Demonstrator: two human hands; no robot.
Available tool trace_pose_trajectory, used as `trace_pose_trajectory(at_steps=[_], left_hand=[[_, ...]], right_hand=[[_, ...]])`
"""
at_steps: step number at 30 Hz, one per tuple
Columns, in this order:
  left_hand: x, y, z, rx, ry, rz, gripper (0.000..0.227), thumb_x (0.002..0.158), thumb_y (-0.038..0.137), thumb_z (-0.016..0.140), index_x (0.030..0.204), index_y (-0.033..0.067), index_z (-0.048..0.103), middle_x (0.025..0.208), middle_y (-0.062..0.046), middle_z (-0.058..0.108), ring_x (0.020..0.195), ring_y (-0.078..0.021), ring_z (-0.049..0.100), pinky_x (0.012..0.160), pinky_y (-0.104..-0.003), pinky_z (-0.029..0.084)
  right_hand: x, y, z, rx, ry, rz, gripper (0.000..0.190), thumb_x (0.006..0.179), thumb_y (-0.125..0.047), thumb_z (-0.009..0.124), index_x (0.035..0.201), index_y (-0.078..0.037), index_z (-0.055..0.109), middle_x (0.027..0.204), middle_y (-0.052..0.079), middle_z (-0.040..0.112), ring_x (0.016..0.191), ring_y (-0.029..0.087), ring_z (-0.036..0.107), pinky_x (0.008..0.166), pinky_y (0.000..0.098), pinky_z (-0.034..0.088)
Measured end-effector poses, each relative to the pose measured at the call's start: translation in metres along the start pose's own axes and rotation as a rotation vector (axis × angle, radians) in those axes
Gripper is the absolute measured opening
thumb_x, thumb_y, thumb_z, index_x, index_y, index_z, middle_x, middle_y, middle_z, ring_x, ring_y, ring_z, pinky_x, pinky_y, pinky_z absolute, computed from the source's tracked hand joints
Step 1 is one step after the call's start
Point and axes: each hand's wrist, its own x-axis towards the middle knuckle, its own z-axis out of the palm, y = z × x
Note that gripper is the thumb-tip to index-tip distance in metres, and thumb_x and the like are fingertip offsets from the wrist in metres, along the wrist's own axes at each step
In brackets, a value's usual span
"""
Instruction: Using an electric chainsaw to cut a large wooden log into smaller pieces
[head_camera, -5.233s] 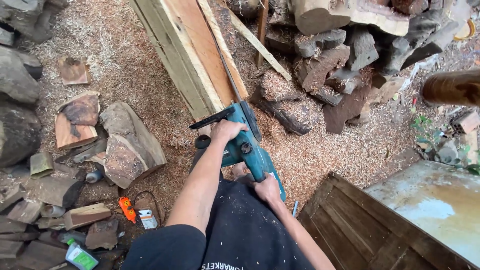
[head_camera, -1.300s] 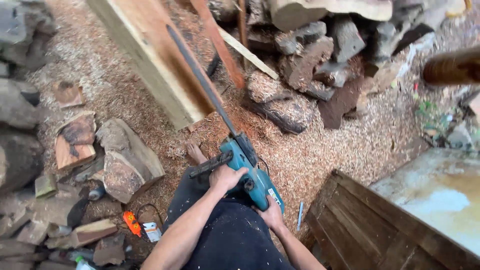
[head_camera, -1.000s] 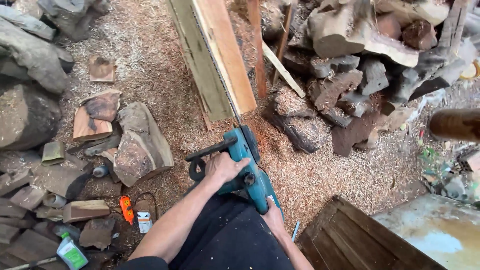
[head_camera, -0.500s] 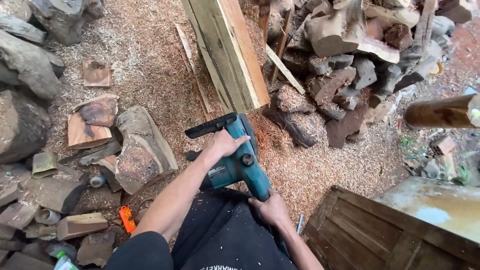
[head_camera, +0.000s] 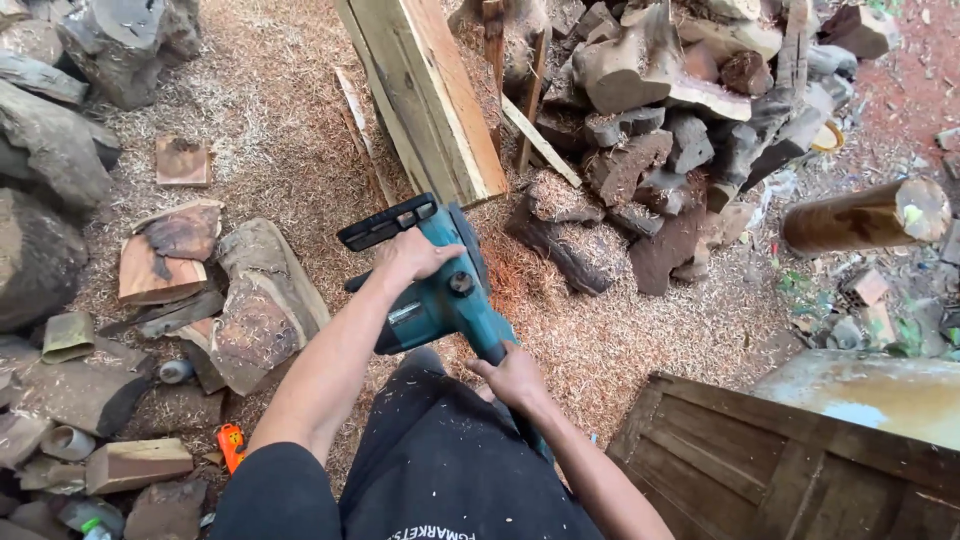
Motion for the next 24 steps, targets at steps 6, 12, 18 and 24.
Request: trace_pose_trajectory(at_steps=[6, 12, 18, 24], left_hand=[[-0.002, 0.004, 0.013, -0.026, -0.012, -0.040, 0.093, 0.077, 0.073, 0.066, 0.132, -0.0008, 0.062, 0.135, -0.022, 0.065, 0.131, -0.0348, 0.058, 0.105, -0.046, 0.049], [-0.007, 0.021, 0.027, 0.039, -0.017, -0.075, 0.092, 0.080, 0.072, 0.058, 0.137, 0.0003, 0.059, 0.139, -0.021, 0.062, 0.133, -0.0332, 0.057, 0.107, -0.045, 0.048], [-0.050, 0.044, 0.026, -0.031, 0.007, -0.099, 0.089, 0.082, 0.065, 0.061, 0.139, -0.0032, 0.058, 0.137, -0.025, 0.062, 0.133, -0.0368, 0.056, 0.108, -0.046, 0.047], [-0.053, 0.042, 0.037, 0.023, -0.035, -0.094, 0.095, 0.079, 0.067, 0.065, 0.140, -0.0040, 0.055, 0.144, -0.023, 0.059, 0.139, -0.0349, 0.052, 0.113, -0.047, 0.043]], right_hand=[[0.018, 0.039, 0.011, 0.070, -0.011, -0.055, 0.068, 0.082, -0.067, 0.071, 0.121, -0.011, 0.063, 0.082, 0.008, 0.074, 0.077, 0.023, 0.077, 0.078, 0.0396, 0.058], [-0.005, 0.047, -0.006, 0.110, -0.010, -0.078, 0.065, 0.082, -0.063, 0.073, 0.116, -0.008, 0.064, 0.098, 0.022, 0.072, 0.102, 0.038, 0.074, 0.083, 0.0456, 0.057], [-0.006, 0.066, -0.002, 0.095, -0.038, -0.065, 0.069, 0.082, -0.070, 0.070, 0.120, -0.012, 0.063, 0.110, 0.021, 0.070, 0.116, 0.038, 0.067, 0.093, 0.0469, 0.055], [-0.032, 0.071, -0.012, 0.160, -0.120, -0.096, 0.066, 0.082, -0.067, 0.072, 0.110, -0.008, 0.063, 0.088, 0.018, 0.072, 0.095, 0.035, 0.074, 0.084, 0.0452, 0.056]])
